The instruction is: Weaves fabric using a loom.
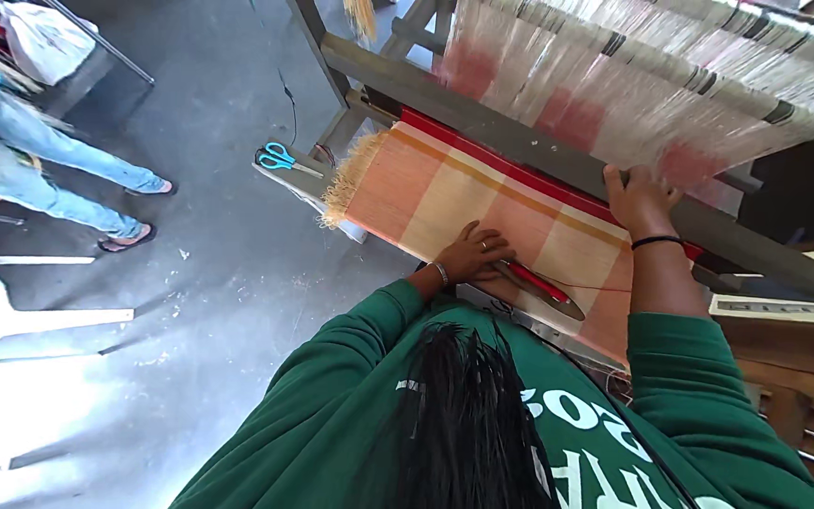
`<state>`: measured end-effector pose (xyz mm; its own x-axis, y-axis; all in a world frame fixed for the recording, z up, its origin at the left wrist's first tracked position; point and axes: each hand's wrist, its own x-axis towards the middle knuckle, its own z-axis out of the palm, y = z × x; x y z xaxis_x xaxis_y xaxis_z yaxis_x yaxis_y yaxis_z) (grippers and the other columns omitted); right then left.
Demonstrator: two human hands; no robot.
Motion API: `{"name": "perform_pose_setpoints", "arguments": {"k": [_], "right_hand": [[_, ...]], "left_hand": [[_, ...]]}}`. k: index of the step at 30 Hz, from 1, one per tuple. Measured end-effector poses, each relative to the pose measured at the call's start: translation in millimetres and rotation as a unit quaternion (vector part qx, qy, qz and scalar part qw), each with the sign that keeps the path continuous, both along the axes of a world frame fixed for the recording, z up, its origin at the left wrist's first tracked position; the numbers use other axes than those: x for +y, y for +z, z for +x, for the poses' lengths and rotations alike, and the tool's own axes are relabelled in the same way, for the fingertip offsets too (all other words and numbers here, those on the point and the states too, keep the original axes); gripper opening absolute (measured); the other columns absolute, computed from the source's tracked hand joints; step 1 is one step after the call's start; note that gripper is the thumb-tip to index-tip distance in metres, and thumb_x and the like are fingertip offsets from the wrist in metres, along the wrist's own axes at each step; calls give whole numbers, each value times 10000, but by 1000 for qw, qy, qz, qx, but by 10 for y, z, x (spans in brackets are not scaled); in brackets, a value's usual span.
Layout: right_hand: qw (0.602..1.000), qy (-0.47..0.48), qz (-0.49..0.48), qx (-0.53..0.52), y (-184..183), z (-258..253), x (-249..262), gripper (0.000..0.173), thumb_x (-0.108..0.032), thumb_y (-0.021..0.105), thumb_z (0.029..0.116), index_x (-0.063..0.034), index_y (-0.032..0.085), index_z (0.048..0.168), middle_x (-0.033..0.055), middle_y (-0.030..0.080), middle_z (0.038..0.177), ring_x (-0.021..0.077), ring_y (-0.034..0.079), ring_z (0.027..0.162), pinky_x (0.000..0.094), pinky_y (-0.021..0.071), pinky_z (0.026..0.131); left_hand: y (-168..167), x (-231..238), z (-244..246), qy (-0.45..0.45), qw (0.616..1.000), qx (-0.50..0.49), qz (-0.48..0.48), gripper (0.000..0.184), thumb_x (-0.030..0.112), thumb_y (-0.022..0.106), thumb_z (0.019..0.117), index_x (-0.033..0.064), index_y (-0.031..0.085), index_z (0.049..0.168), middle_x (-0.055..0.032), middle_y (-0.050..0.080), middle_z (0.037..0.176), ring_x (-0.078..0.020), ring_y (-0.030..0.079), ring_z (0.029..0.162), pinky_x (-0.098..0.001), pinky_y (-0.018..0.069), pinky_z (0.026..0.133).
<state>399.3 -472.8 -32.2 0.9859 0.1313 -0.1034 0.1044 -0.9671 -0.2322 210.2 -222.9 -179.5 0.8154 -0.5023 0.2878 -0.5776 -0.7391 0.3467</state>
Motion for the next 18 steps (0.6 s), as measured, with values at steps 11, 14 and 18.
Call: {"name": "perform_pose_setpoints", "arguments": {"k": [11, 14, 18], "right_hand": [[999, -24, 11, -22, -100, 101, -6, 837, -698, 300, 1022, 33, 600, 1296, 282, 549, 1405, 476, 426, 1390, 701, 181, 1165], [999, -29, 3, -37, -117, 96, 33, 828, -697, 293, 1023, 28, 603, 1276, 276, 586, 1344, 465, 461, 1354, 681, 198, 1163], [995, -39, -11, -89, -222, 58, 47, 791, -665, 283, 1038, 18, 621, 1250, 249, 620, 1303, 447, 500, 1316, 669, 214, 1158]], "left_hand": [[-14, 13, 44, -2, 1000, 9, -4, 480, 492, 582, 997, 271, 608, 1422, -43, 568, 1484, -274, 447, 1445, -620, 224, 1219], [-16, 32, 60, -3, 1000, 11, -4, 486, 476, 598, 992, 259, 603, 1427, -43, 560, 1492, -271, 441, 1449, -620, 214, 1221], [-29, -5, 43, -1, 1000, 6, -8, 491, 468, 624, 975, 235, 620, 1407, -51, 576, 1473, -276, 457, 1437, -627, 218, 1220]]}}
